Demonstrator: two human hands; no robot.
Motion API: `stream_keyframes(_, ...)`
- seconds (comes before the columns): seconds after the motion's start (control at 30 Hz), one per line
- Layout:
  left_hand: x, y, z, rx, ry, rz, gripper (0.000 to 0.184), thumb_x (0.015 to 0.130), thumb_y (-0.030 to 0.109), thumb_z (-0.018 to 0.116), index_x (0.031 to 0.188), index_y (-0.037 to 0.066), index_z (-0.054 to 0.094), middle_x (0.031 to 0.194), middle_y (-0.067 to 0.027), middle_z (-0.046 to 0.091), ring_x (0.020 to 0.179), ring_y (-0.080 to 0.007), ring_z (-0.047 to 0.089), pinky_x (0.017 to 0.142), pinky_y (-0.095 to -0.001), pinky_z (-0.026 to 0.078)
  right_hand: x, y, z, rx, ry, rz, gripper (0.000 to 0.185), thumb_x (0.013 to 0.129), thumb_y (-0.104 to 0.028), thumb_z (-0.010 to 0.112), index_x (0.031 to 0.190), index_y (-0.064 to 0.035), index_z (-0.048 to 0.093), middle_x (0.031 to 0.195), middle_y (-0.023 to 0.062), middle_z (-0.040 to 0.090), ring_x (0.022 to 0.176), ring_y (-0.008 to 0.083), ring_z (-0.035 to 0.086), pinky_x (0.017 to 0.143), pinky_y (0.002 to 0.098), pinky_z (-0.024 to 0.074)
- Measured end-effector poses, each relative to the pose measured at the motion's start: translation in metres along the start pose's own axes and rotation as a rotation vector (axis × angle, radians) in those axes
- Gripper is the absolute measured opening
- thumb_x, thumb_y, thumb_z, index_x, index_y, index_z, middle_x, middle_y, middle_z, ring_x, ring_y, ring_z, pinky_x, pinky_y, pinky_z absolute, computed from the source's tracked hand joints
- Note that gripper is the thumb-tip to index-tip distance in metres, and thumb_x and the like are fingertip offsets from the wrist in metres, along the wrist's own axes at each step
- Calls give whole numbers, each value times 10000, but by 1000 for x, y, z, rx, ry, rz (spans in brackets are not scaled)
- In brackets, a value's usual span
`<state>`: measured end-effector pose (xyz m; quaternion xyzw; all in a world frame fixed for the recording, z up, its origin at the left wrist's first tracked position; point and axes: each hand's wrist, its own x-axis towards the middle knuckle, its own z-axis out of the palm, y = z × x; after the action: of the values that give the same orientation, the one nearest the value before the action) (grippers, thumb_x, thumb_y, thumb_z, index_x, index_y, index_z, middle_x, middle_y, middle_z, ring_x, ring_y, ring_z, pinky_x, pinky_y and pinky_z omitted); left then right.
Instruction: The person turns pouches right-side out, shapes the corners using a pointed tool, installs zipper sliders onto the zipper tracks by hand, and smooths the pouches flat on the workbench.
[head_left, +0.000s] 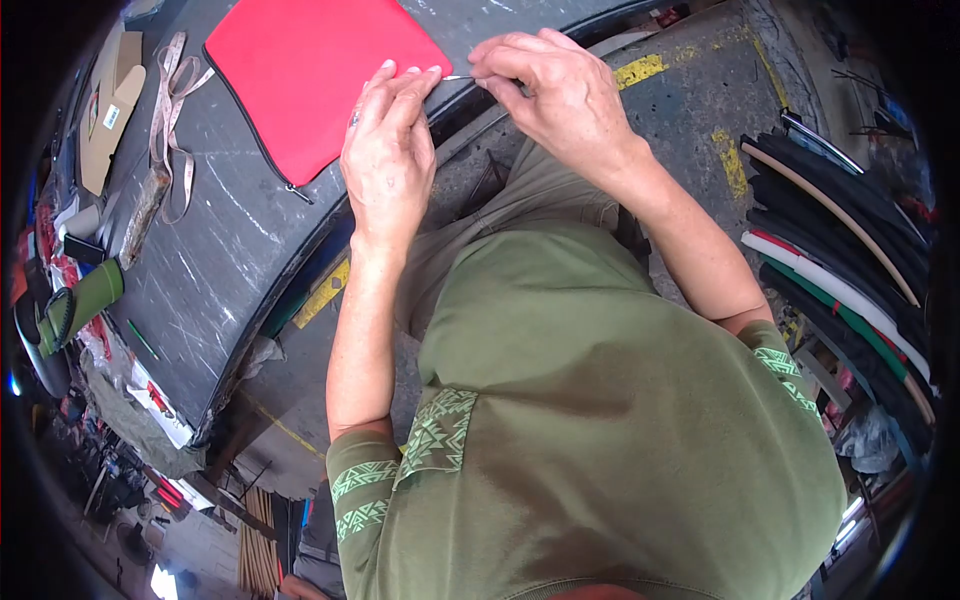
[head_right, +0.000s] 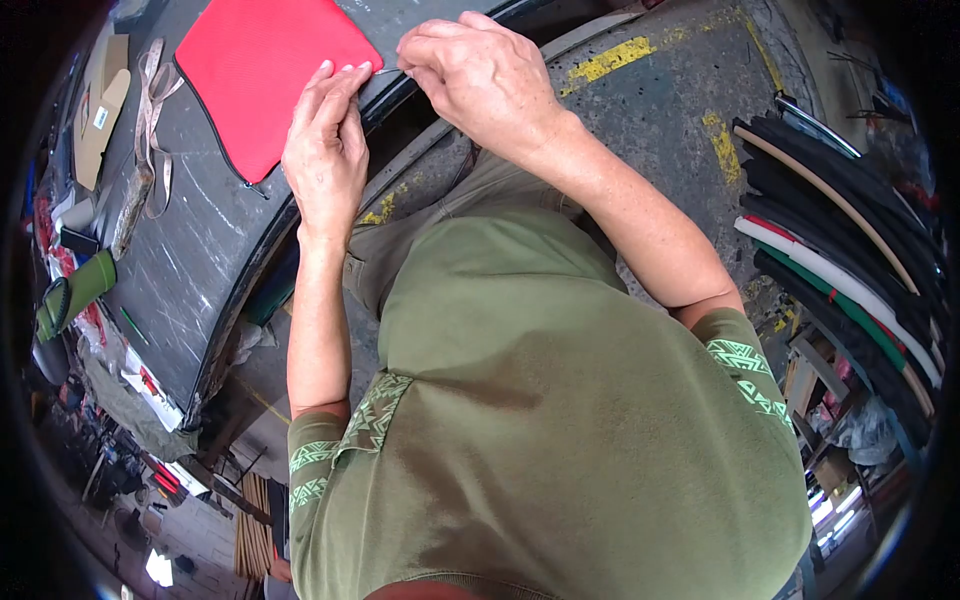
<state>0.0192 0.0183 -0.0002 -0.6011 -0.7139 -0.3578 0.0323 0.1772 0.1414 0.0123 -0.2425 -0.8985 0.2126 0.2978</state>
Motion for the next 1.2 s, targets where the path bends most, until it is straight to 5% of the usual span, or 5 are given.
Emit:
stream_keyframes(0.33, -1, -1, -1, 39, -23, 34, 365, 869, -68, 651, 1172, 116, 741, 1103, -114, 717, 1203, -332, 653, 1046, -450, 525, 0, 2, 2, -12, 47, -12, 42, 871, -103, 693, 902, -86, 716, 889, 18, 721, 747, 283, 646, 705, 376, 555)
stream_keyframes(0.87, -6, -7, 5, 196, -32, 129, 412, 889, -8, 654, 1256, 169, 710, 1158, -87, 686, 1230, -313, 628, 1100, -478, 474, 29, 15, -28, 55, 53, 102, 162, 884, -53, 704, 1045, -51, 721, 1085, 81, 749, 892, 245, 709, 859, 356, 541)
stream_keyframes(0.97, -6, -7, 1, 199, -65, 132, 393, 889, 23, 670, 1254, 162, 710, 1173, -95, 677, 1239, -319, 619, 1103, -484, 469, 65, 58, -7, 238, 282, -144, 109, 925, -106, 709, 991, -20, 697, 851, 91, 676, 769, 241, 651, 706, 376, 526)
stream_keyframes(1.07, -4, -1, 1, 186, -64, 130, 376, 888, 62, 693, 1252, 154, 709, 1180, -105, 669, 1247, -327, 610, 1103, -490, 467, 86, 77, 12, -267, 198, -221, 83, 936, -39, 663, 989, 2, 712, 899, 95, 704, 826, 228, 674, 752, 343, 540)
stream_keyframes(1.2, -8, -1, -2, 181, -96, 76, 360, 886, 140, 734, 1244, 143, 706, 1176, -118, 660, 1251, -334, 602, 1098, -497, 467, 75, -24, -40, 197, -139, -389, 196, 874, -80, 679, 1054, -8, 704, 948, 127, 721, 875, 270, 704, 803, 377, 561)
